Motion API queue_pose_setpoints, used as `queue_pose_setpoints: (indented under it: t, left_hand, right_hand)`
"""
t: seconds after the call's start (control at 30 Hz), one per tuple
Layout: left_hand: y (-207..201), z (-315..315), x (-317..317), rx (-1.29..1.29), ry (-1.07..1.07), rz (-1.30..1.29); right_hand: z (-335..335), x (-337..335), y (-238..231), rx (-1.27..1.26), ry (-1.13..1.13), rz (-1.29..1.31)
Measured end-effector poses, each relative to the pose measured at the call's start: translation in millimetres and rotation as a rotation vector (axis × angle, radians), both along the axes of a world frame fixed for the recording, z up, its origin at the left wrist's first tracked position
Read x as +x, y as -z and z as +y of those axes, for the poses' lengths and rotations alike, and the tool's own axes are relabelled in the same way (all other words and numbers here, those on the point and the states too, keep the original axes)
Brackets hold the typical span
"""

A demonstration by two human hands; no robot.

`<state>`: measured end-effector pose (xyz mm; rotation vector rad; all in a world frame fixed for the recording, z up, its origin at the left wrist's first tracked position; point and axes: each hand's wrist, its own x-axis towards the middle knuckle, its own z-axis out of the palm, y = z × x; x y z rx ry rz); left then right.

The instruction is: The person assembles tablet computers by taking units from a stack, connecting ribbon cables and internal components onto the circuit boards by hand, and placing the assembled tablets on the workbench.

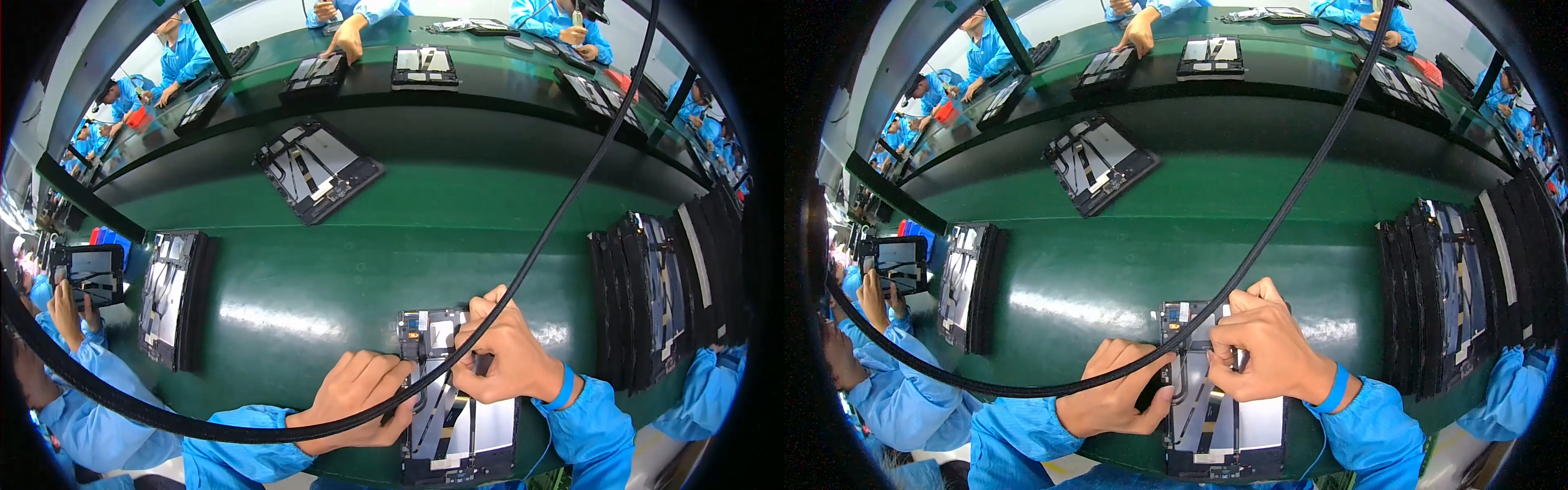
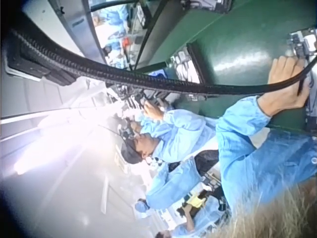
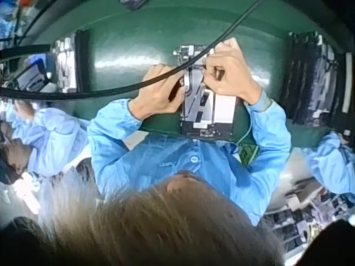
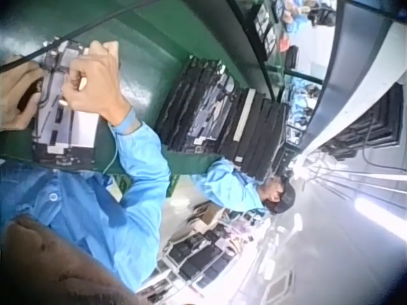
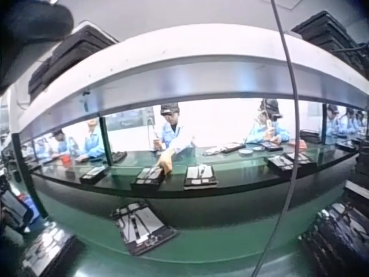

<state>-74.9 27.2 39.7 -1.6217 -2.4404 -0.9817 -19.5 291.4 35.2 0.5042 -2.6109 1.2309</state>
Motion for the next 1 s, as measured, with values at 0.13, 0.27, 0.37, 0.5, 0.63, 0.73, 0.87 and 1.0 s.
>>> queue_pose_setpoints:
  t: [0.13,0.27,0.37,0.5,0.63,0.73,0.87,1.0]
  left_hand:
    - [3,1,-1,-0.016,-0.009,0.013]
    - [10,-2,-9,0.015,0.015,0.094]
    - [22,0,-19,0.06,0.033,0.308]
    - [22,2,-35,0.046,0.23,0.404]
    - [23,8,-41,0.053,0.273,0.391]
    - [21,17,-42,0.053,0.345,0.407]
    - [12,26,-37,0.038,0.347,0.243]
    - [-1,34,-26,-0.016,0.377,0.137]
  right_hand:
    - [-3,0,0,0.001,0.012,0.106]
    - [-3,13,-3,0.074,0.088,0.2]
    - [6,28,11,0.117,0.177,0.23]
    - [8,46,15,0.108,0.312,0.237]
    - [7,48,19,0.037,0.39,0.195]
    - [10,46,27,-0.087,0.45,0.123]
    - [14,45,28,-0.155,0.415,0.153]
    - [27,44,22,-0.207,0.33,0.072]
